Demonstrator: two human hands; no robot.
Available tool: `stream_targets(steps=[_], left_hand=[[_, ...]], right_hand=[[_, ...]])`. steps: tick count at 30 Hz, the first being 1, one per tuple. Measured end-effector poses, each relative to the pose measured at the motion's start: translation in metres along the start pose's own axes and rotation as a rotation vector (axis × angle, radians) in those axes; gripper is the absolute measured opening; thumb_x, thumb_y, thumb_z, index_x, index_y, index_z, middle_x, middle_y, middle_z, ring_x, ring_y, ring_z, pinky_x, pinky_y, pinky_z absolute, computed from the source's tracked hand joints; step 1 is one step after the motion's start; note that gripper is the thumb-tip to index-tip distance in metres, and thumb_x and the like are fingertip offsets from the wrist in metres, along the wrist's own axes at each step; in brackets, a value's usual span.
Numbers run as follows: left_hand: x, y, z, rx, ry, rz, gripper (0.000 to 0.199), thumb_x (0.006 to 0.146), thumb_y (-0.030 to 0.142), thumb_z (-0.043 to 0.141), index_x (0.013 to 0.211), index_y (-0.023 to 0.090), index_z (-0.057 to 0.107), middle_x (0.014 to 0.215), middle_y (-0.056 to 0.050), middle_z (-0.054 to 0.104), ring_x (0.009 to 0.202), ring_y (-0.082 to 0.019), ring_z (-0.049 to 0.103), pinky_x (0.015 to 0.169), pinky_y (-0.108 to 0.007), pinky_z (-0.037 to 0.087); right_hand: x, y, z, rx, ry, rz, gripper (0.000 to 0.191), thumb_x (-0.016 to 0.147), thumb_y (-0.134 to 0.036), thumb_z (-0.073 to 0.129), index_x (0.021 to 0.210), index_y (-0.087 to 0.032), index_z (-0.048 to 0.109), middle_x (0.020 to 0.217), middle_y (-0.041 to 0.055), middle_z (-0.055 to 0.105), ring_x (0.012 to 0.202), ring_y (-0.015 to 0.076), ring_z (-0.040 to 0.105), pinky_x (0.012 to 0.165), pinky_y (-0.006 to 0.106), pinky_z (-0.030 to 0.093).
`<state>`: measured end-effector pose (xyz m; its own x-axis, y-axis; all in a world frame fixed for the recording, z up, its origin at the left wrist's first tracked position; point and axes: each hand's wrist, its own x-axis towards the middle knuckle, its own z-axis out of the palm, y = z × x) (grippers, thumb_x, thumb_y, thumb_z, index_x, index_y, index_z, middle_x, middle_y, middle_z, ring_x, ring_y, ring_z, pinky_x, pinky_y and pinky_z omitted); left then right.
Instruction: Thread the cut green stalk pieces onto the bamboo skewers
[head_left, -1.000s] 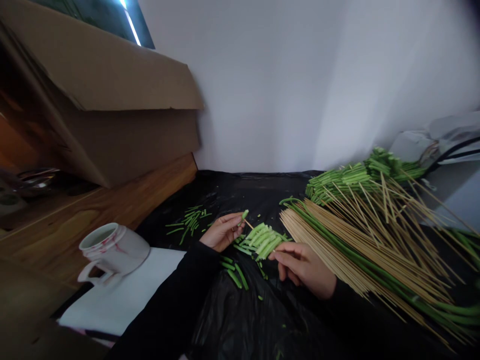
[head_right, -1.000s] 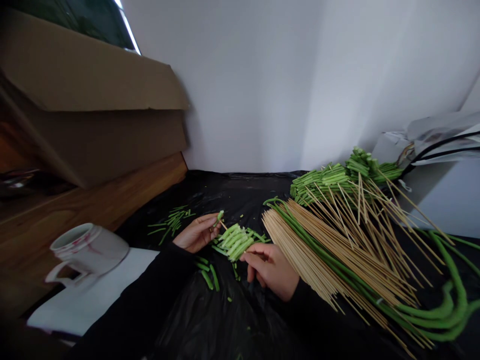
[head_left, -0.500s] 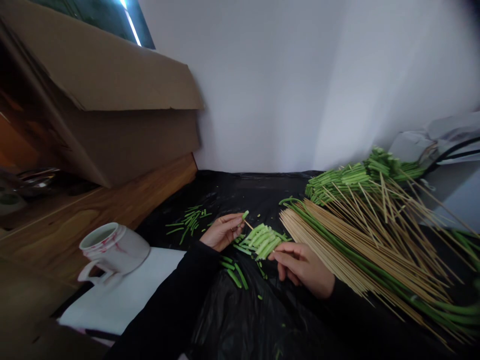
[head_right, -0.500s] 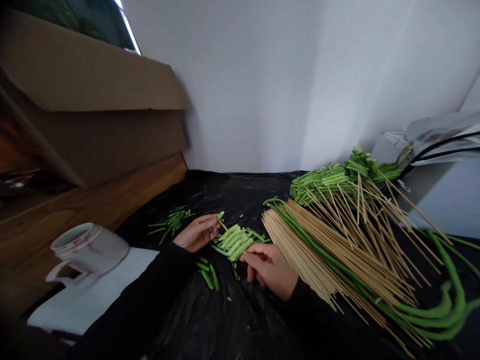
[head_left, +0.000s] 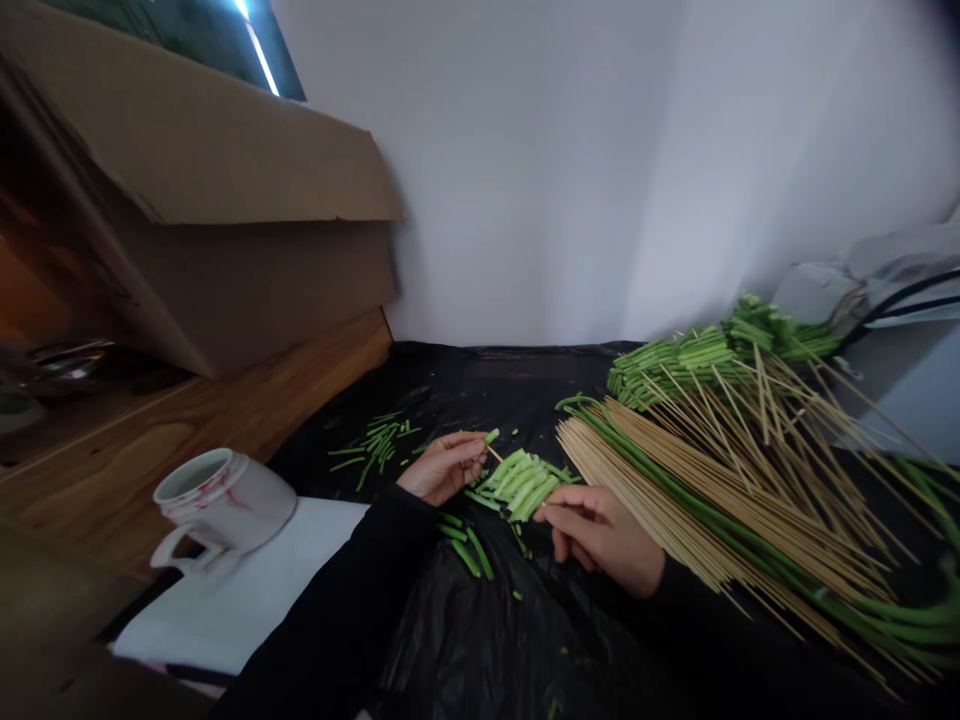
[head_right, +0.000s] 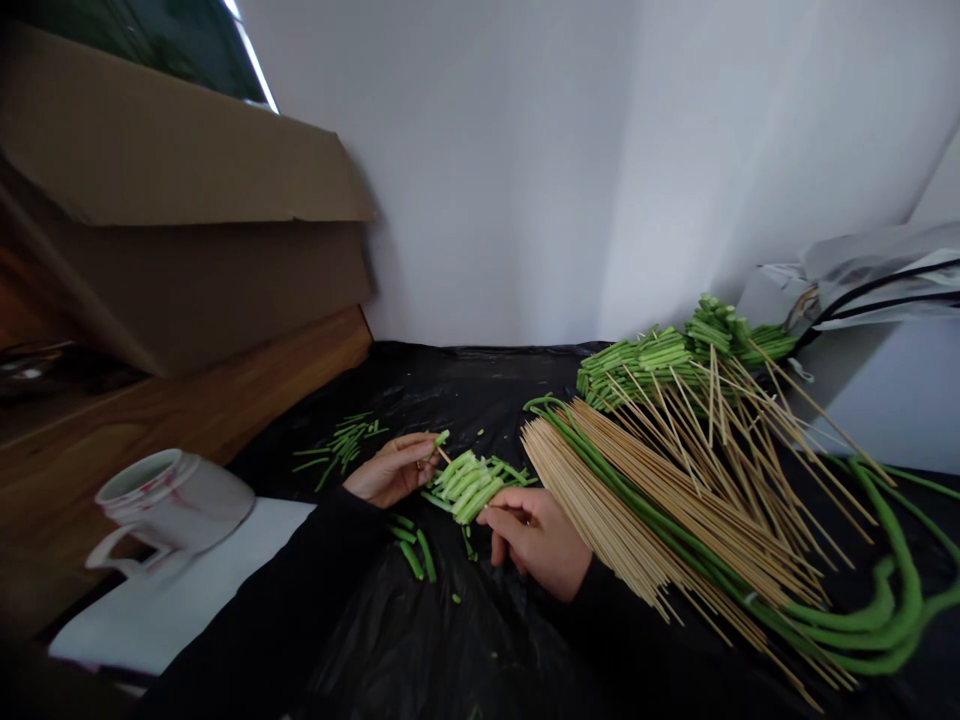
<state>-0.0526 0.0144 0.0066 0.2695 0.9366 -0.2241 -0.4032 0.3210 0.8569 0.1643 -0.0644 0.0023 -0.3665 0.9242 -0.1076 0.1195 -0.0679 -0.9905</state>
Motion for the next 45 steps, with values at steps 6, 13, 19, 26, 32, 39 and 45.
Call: stream_targets(steps=[6, 13, 19, 26, 32, 39, 45], left_hand=[[0.0, -0.001, -0.002, -0.008, -0.016, -0.037, 0.019, 0.063, 0.01, 0.077, 0.081, 0.011, 0.071, 0.067, -0.004, 0.067, 0.06, -0.009, 0.062, 0.055, -0.016, 0.05], [0.001, -0.002, -0.004, -0.008, -0.036, -0.057, 0.02, 0.061, 0.011, 0.078, 0.08, 0.01, 0.071, 0.067, -0.004, 0.067, 0.059, -0.009, 0.062, 0.055, -0.016, 0.049], [-0.003, -0.009, 0.005, 0.084, -0.063, -0.091, 0.025, 0.059, 0.015, 0.081, 0.081, 0.009, 0.071, 0.071, -0.005, 0.068, 0.061, -0.01, 0.063, 0.058, -0.017, 0.05], [-0.006, -0.011, 0.013, 0.118, -0.044, -0.061, 0.028, 0.057, 0.02, 0.083, 0.081, 0.011, 0.07, 0.075, -0.003, 0.067, 0.064, -0.009, 0.063, 0.062, -0.018, 0.052], [-0.005, -0.011, 0.012, 0.168, -0.081, -0.02, 0.029, 0.06, 0.019, 0.081, 0.085, 0.012, 0.069, 0.076, -0.002, 0.067, 0.063, -0.009, 0.063, 0.064, -0.02, 0.052], [0.002, -0.008, 0.005, 0.3, 0.048, 0.215, 0.03, 0.07, 0.032, 0.073, 0.094, 0.013, 0.068, 0.08, -0.006, 0.069, 0.066, -0.009, 0.062, 0.06, -0.018, 0.046], [0.0, -0.012, 0.008, 0.947, -0.048, 0.534, 0.024, 0.083, 0.034, 0.057, 0.093, 0.016, 0.071, 0.089, -0.008, 0.07, 0.085, -0.019, 0.061, 0.081, -0.032, 0.044]], right_hand=[[-0.001, -0.001, 0.0, 0.0, 0.004, 0.012, 0.027, 0.078, -0.043, 0.054, 0.076, -0.017, 0.059, 0.049, -0.0042, 0.056, 0.033, 0.0056, 0.035, 0.034, 0.02, 0.023], [-0.001, 0.001, 0.001, -0.008, 0.012, -0.005, 0.021, 0.08, -0.037, 0.053, 0.072, -0.018, 0.058, 0.05, -0.0036, 0.057, 0.033, 0.0057, 0.036, 0.035, 0.02, 0.023], [0.0, 0.0, 0.001, -0.016, 0.017, -0.016, 0.022, 0.081, -0.037, 0.052, 0.076, -0.016, 0.059, 0.049, -0.004, 0.057, 0.034, 0.0053, 0.036, 0.036, 0.02, 0.024], [0.001, 0.001, 0.001, -0.005, 0.031, -0.017, 0.023, 0.08, -0.038, 0.053, 0.072, -0.017, 0.057, 0.05, -0.0036, 0.057, 0.034, 0.005, 0.036, 0.035, 0.019, 0.023], [0.002, 0.001, 0.0, 0.011, 0.041, -0.022, 0.022, 0.08, -0.037, 0.054, 0.072, -0.016, 0.058, 0.05, -0.0034, 0.057, 0.033, 0.0046, 0.036, 0.035, 0.019, 0.022], [0.005, -0.007, -0.032, 0.197, 0.283, -0.147, 0.03, 0.076, -0.045, 0.061, 0.082, -0.015, 0.062, 0.052, -0.0029, 0.057, 0.035, 0.005, 0.037, 0.034, 0.02, 0.021], [0.008, -0.002, -0.035, 0.265, 0.281, -0.133, 0.033, 0.072, -0.046, 0.064, 0.08, -0.015, 0.062, 0.051, -0.0023, 0.057, 0.033, 0.0039, 0.036, 0.032, 0.019, 0.02]])
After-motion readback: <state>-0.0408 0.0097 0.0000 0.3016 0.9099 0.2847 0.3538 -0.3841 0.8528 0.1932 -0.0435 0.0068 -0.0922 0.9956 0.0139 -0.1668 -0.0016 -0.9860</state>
